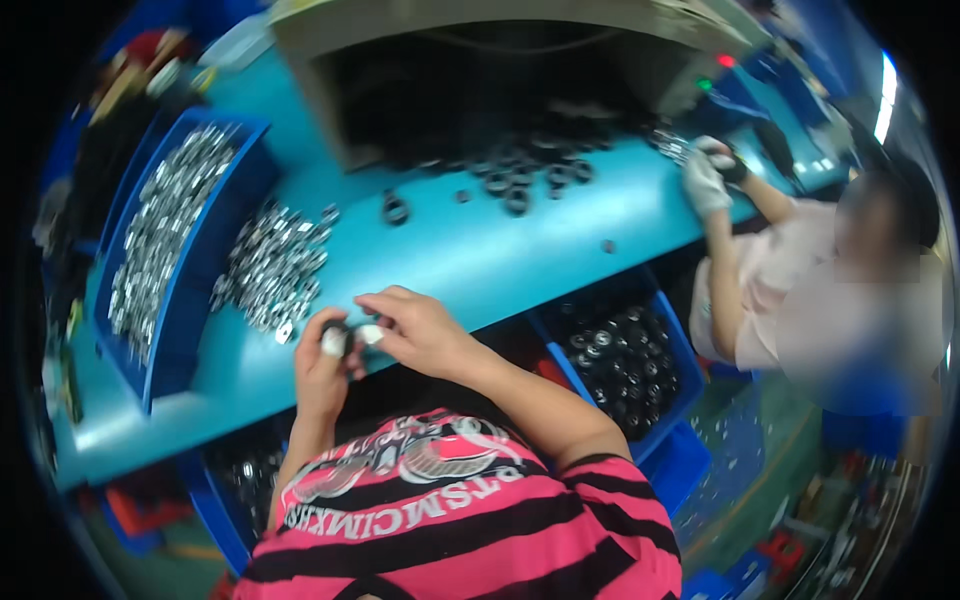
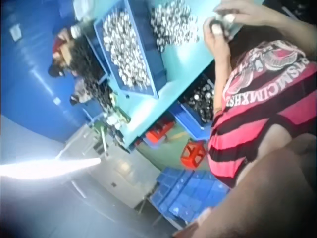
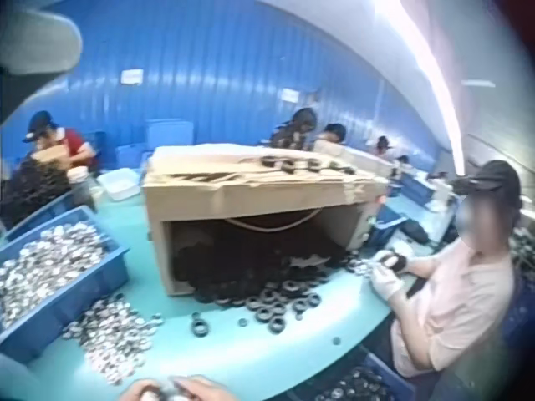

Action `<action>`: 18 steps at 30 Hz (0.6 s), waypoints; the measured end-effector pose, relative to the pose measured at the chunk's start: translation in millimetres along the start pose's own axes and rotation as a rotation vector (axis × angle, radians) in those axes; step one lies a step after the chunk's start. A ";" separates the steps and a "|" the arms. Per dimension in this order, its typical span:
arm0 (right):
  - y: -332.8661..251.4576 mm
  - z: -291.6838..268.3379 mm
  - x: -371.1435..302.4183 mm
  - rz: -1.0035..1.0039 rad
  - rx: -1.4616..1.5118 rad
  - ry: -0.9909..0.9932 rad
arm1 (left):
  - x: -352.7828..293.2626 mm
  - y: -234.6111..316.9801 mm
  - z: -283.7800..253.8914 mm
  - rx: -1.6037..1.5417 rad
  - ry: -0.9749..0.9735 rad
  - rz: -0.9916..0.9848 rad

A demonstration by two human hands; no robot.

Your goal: Assembling plastic and metal components into a housing unit at a factory workbench.

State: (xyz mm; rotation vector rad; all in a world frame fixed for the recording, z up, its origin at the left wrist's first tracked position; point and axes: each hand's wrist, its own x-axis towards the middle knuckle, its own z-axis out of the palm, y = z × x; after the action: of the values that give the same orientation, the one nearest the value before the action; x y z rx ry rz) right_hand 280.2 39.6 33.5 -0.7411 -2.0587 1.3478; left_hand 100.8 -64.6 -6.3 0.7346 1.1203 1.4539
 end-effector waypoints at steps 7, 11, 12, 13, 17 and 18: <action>-25.6 -62.8 91.2 -0.265 -0.227 0.172 | 3.2 0.3 1.7 0.063 -0.056 -0.002; -75.9 -75.1 99.1 -0.393 -0.050 0.264 | 0.8 2.5 9.4 0.009 -0.034 0.010; -65.2 -71.5 94.8 -0.450 -0.059 0.263 | 0.1 2.2 13.5 -0.007 -0.027 0.013; -56.7 -66.8 85.3 -0.372 -0.085 0.195 | -0.1 3.5 16.1 0.001 -0.020 0.024; -13.3 -30.2 44.1 -0.176 -0.084 0.016 | 1.6 -1.0 5.5 0.011 -0.051 0.023; -9.5 -24.2 34.5 -0.136 -0.055 -0.012 | 0.5 -2.7 2.7 0.032 -0.049 0.023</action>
State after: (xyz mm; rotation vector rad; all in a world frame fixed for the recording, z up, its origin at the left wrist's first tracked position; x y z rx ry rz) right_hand 272.4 75.7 55.8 -0.6051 -2.1225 1.2284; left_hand 104.2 -63.6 -7.9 0.8039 1.1029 1.4322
